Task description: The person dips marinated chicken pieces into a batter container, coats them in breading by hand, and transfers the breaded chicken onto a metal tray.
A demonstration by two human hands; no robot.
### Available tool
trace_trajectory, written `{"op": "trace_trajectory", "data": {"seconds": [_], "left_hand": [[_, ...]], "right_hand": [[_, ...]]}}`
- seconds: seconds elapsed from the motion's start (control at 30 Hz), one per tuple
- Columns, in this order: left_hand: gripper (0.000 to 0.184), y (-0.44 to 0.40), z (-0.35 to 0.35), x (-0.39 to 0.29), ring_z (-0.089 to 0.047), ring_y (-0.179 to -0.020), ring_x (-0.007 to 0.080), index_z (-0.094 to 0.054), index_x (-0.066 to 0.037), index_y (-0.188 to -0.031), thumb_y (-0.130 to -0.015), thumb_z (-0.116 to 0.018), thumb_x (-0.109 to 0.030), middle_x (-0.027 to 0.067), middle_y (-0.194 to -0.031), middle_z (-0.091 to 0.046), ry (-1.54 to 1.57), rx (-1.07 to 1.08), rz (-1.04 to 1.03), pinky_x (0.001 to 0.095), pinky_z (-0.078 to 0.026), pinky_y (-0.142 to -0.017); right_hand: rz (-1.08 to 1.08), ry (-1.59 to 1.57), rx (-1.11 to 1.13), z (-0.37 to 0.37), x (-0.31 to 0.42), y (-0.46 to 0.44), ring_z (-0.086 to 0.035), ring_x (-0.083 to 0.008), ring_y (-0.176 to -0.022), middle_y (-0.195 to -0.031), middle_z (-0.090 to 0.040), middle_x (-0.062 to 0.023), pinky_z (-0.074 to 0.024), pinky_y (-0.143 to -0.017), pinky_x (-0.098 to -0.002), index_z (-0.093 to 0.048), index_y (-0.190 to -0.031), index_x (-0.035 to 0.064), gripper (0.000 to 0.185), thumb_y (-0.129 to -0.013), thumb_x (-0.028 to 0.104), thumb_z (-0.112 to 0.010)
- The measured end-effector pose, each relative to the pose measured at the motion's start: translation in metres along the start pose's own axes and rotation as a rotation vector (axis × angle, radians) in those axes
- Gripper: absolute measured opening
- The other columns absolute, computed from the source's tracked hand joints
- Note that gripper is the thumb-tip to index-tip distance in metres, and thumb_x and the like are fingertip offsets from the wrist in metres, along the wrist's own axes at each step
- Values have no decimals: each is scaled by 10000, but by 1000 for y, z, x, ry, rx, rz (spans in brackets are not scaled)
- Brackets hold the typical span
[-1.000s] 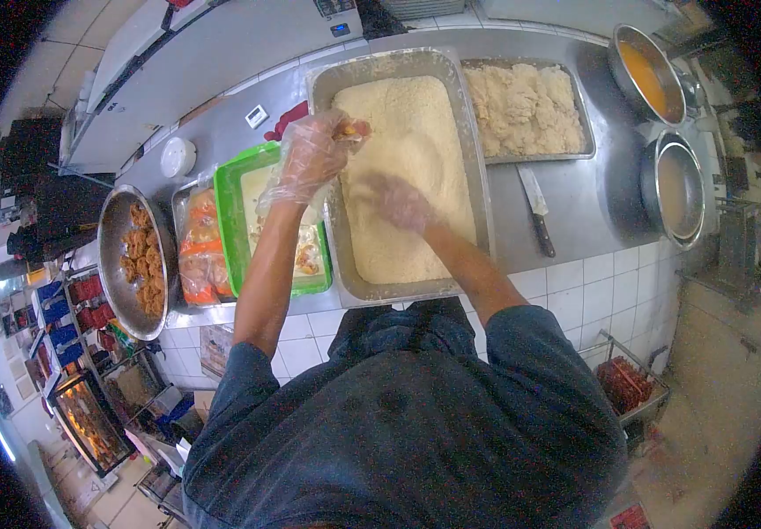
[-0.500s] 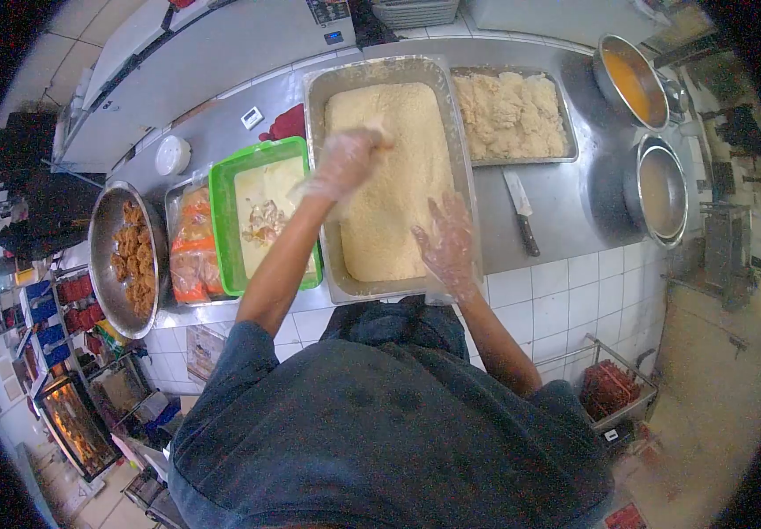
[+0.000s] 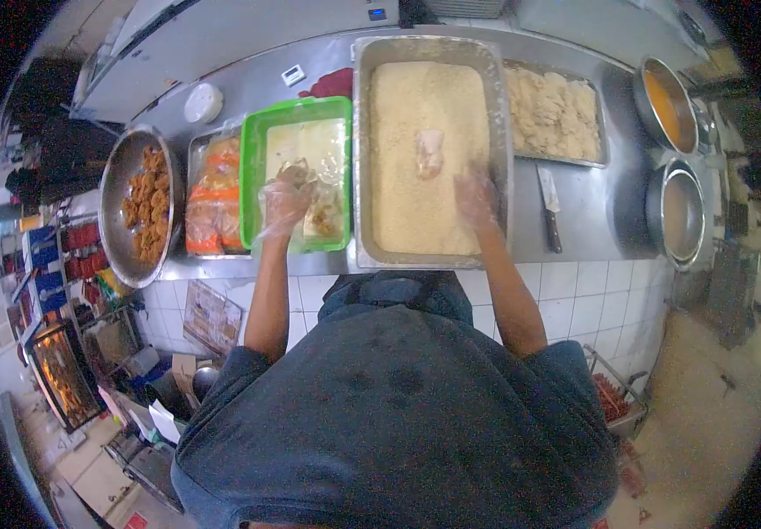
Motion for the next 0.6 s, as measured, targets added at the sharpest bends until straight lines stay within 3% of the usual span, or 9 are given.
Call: {"op": "trace_trajectory", "data": {"seconds": [0.1,0.13,0.23,0.3,0.4,0.47,0.53,0.6], "left_hand": [[478,3,-31,99,-699,-881,378,-715,-40,-1024,-818,-731,-471,214,-950,-722,-337,121,301,491,-556,-778],[592,9,-24,101,-695,-876,390,-711,-49,-1029,-821,-661,-601,221,-948,-718,-295,82,245,506,-550,-749],[629,14,-43,129,-687,-906,393,-701,-55,-1068,-839,-616,-635,230,-978,-712,-318,190,239,499,-543,-763],[573,16,-63,126,-682,-928,383,-699,-72,-1077,-836,-644,-588,219,-993,-710,-279,171,165,496,-538,-784],[474,9,-79,109,-676,-951,371,-697,-101,-1086,-824,-687,-496,195,-1004,-708,-153,114,40,493,-530,-817],[415,-5,-78,104,-676,-960,365,-696,-116,-1077,-800,-721,-425,181,-1011,-707,-163,81,-25,490,-529,-834],[375,-33,-69,98,-678,-966,360,-696,-124,-1054,-762,-759,-351,173,-1021,-703,-291,66,-65,485,-532,-846],[353,-59,-62,95,-679,-958,351,-701,-127,-1038,-755,-754,-332,173,-1036,-700,-455,151,-128,474,-533,-851]], "right_hand": [[-146,-80,153,16,8,28,-655,-412,-1042,-1091,-688,-259,-511,-920,-494,-643,-1202,-28,617,-950,527,-548],[-169,-38,282,10,6,37,-644,-409,-1066,-1119,-675,-269,-504,-938,-482,-630,-1227,-28,640,-944,540,-548],[-283,-44,642,6,11,60,-609,-385,-1144,-1209,-637,-280,-477,-990,-444,-587,-1302,-24,700,-933,569,-552],[-415,-249,847,27,47,53,-584,-350,-1203,-1278,-616,-261,-454,-1024,-417,-552,-1353,-18,726,-932,574,-559],[-931,-807,891,-40,25,93,-518,-307,-1305,-1383,-568,-214,-413,-1075,-368,-487,-1421,-21,735,-949,535,-579],[-687,-966,849,5,103,61,-533,-296,-1293,-1383,-577,-181,-417,-1079,-377,-493,-1421,-12,715,-951,517,-593],[-814,-1196,864,-1,140,59,-551,-276,-1278,-1402,-566,-151,-437,-1071,-404,-499,-1425,17,668,-946,468,-615],[-1327,-1494,893,-54,141,73,-573,-246,-1259,-1442,-536,-123,-474,-1050,-449,-504,-1431,65,607,-936,387,-644]]}}
Point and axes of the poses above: each hand's wrist, its own y-axis away from the middle knuckle, its own z-axis out of the back of the hand, x = y × z, the point moved 7 cm from there along -y, towards the middle knuckle
